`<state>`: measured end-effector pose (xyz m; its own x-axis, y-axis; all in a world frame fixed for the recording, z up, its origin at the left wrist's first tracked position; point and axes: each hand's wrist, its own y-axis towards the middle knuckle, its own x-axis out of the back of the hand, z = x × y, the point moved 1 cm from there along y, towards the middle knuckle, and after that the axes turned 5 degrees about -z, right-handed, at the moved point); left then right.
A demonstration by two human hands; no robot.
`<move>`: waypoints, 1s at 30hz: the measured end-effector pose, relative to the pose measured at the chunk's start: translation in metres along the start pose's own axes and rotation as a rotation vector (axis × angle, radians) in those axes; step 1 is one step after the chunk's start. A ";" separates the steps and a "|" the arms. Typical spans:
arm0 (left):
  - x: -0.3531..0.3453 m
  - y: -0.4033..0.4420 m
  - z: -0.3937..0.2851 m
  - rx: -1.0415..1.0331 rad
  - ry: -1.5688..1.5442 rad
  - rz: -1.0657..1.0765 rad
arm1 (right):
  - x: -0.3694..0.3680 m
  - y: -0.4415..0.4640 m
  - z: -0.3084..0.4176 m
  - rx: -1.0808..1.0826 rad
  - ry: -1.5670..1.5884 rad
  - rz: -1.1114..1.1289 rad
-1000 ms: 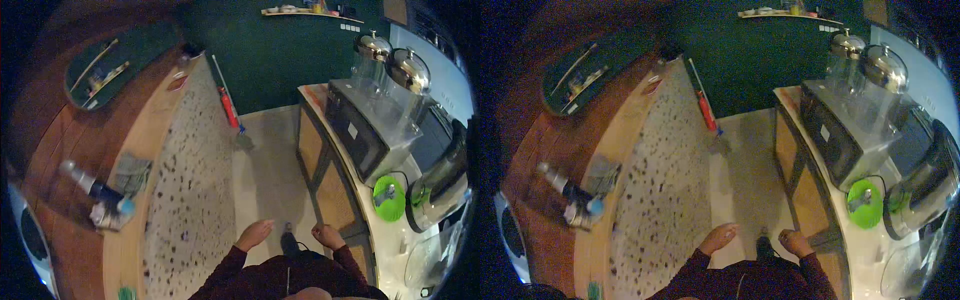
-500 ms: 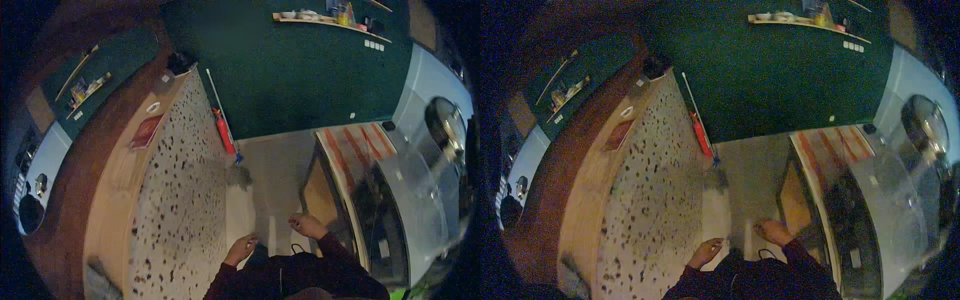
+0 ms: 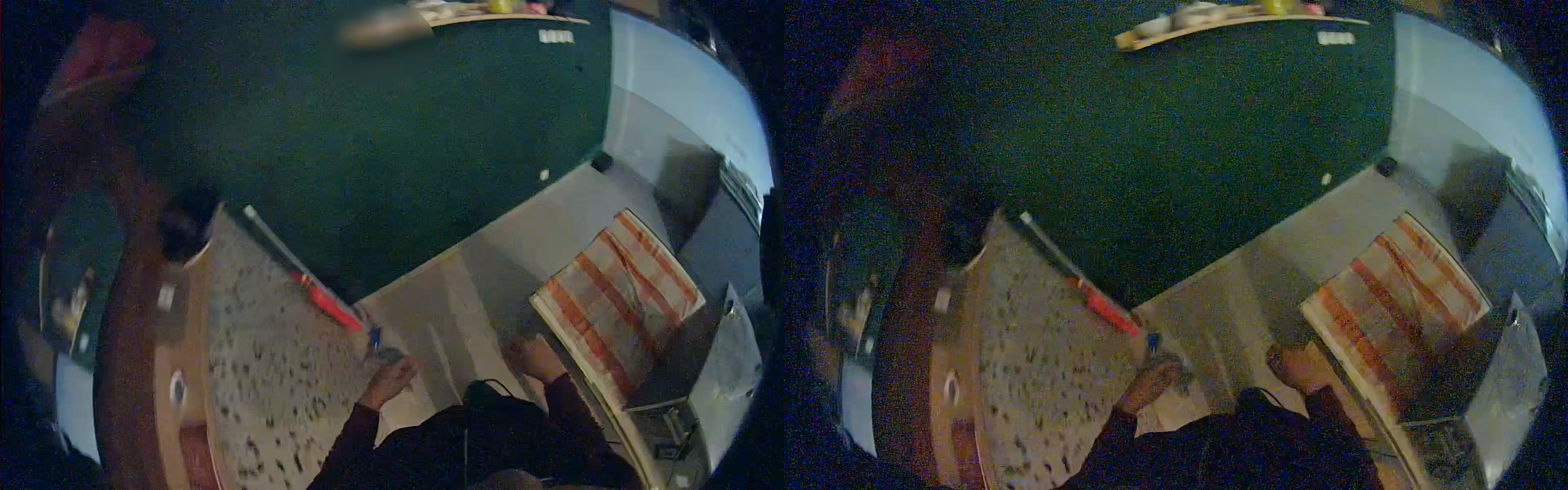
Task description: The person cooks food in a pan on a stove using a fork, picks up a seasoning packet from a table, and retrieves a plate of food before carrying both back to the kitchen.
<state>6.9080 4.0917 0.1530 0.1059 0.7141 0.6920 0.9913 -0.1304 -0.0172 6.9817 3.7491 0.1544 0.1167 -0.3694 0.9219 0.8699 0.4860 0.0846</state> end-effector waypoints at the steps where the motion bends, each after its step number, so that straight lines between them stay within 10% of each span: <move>1: 0.009 0.044 -0.001 -0.033 -0.087 0.049 | 0.001 0.013 -0.009 -0.056 0.071 -0.028; 8: -0.013 0.306 0.049 -0.092 -0.027 0.424 | 0.009 0.141 -0.112 -0.290 0.037 -0.213; 10: -0.019 0.402 0.092 0.438 -0.969 0.966 | 0.016 0.224 -0.139 -0.346 0.159 -0.246; 16: 0.024 0.540 0.067 -0.094 -0.136 0.592 | 0.043 0.334 -0.180 -0.376 0.281 -0.406; 30: -0.093 0.957 -0.053 -0.514 0.077 0.771 | 0.102 0.477 -0.376 -0.836 0.303 -0.583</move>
<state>7.8431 3.8645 0.1104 0.6976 0.2581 0.6684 0.4906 -0.8519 -0.1831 7.5887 3.6457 0.1467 -0.4104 -0.6074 0.6801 0.8693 -0.4860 0.0905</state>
